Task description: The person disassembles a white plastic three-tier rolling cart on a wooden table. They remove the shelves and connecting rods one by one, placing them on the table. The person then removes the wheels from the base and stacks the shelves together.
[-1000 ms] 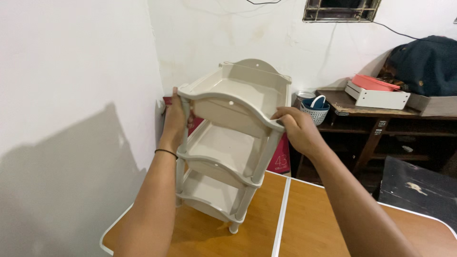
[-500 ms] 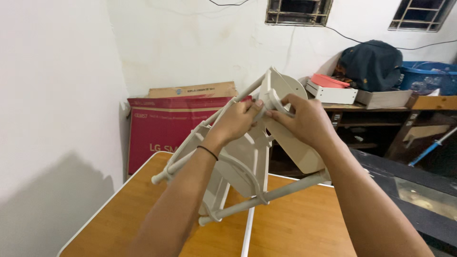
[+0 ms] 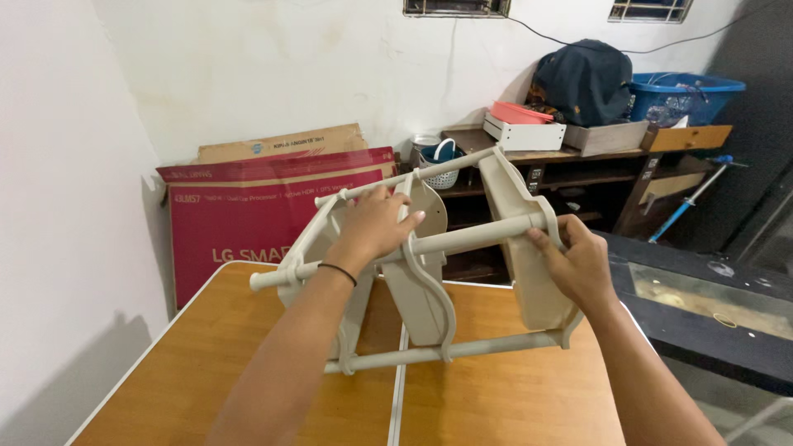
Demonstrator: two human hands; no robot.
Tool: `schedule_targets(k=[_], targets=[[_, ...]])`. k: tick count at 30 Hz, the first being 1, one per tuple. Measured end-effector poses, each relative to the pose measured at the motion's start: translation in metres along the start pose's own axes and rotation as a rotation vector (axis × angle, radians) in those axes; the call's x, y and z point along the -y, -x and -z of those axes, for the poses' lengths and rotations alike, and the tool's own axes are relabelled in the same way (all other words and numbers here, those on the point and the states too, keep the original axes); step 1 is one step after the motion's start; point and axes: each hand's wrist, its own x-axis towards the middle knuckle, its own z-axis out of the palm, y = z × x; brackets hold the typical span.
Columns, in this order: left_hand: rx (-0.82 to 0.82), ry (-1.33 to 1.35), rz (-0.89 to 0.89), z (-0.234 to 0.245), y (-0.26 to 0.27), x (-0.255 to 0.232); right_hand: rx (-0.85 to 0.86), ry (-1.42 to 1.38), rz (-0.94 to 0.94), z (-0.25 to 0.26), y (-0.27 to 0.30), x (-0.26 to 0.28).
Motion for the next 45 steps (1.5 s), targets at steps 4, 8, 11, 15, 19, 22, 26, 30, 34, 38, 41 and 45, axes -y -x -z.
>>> schedule_targets(k=[4, 8, 11, 15, 19, 22, 26, 30, 34, 38, 41, 45], targets=[[0.079, -0.099, 0.08, -0.013, 0.014, 0.018, -0.057, -0.039, -0.095, 0.006, 0.026, -0.05], [0.202, -0.006, 0.096, -0.037, 0.02, 0.015, -0.097, -0.19, -0.147, 0.001, 0.058, -0.092], [0.194, 0.019, 0.028, -0.055, 0.017, 0.005, -0.071, 0.011, -0.213, -0.002, 0.08, -0.115], [0.265, 0.056, 0.018, -0.076, 0.021, -0.006, 0.0, -0.176, -0.127, -0.008, 0.113, -0.126], [0.378, 0.173, 0.101, -0.082, 0.037, 0.005, 0.038, -0.227, -0.202, -0.02, 0.143, -0.124], [0.397, 0.168, 0.126, -0.081, 0.043, 0.016, 0.061, -0.174, -0.248, -0.025, 0.149, -0.118], [0.38, 0.18, 0.062, -0.073, 0.046, 0.021, 0.078, -0.261, -0.282, -0.029, 0.16, -0.098], [0.435, 0.105, 0.15, -0.061, 0.057, 0.016, 0.092, -0.277, -0.249, -0.026, 0.165, -0.086], [0.328, -0.091, 0.129, -0.054, 0.072, 0.002, 0.141, -0.362, -0.215, -0.025, 0.168, -0.082], [-0.085, -0.257, -0.277, -0.072, 0.08, -0.035, 0.198, -0.51, -0.172, -0.031, 0.177, -0.08], [0.085, 0.001, -0.44, -0.098, 0.094, -0.072, 0.169, -0.458, -0.235, -0.035, 0.182, -0.082], [0.212, 0.273, -0.532, -0.116, 0.099, -0.089, 0.144, -0.584, -0.236, -0.037, 0.193, -0.092]])
